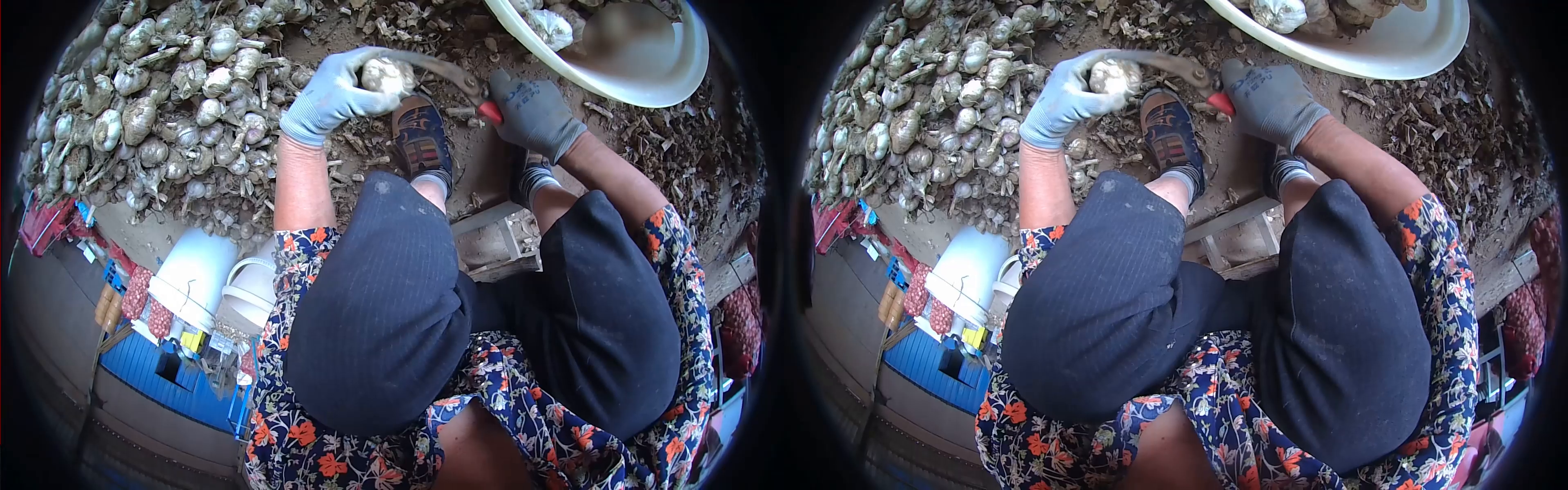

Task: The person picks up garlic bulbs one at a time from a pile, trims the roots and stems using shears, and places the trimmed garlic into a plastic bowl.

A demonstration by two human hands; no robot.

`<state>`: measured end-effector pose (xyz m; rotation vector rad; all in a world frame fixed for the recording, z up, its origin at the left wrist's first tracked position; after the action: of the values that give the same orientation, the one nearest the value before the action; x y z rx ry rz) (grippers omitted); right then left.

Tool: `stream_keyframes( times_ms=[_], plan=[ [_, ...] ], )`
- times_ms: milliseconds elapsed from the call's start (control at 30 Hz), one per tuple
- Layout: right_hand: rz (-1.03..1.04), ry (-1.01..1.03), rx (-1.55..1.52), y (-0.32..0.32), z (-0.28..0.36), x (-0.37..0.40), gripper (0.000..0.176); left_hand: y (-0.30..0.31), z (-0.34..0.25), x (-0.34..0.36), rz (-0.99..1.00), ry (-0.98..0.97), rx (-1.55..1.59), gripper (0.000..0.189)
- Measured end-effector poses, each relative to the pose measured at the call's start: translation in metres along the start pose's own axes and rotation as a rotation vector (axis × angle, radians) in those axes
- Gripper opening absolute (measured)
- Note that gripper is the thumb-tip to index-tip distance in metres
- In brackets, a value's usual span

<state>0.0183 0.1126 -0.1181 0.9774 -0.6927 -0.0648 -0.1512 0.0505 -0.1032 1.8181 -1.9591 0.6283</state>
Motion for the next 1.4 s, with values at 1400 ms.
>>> stream_keyframes(
  times_ms=[1400],
  plan=[
    [0.352, -0.123, -1.526, -0.059, 0.003, 0.015, 0.03, 0.113, -0.115, -0.118, -0.719, -0.257, -0.487, 0.028]
  ],
)
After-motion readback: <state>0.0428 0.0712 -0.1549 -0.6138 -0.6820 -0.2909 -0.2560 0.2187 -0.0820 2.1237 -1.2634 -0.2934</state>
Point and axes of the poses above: each hand's wrist, its own x-axis away from the middle knuckle, its own y-axis out of the back of the hand, z = x × y, the point moved 10 cm from there along -x, towards the middle knuckle, and after that the axes turned 1 degree about -y, right-handed, at the moved point
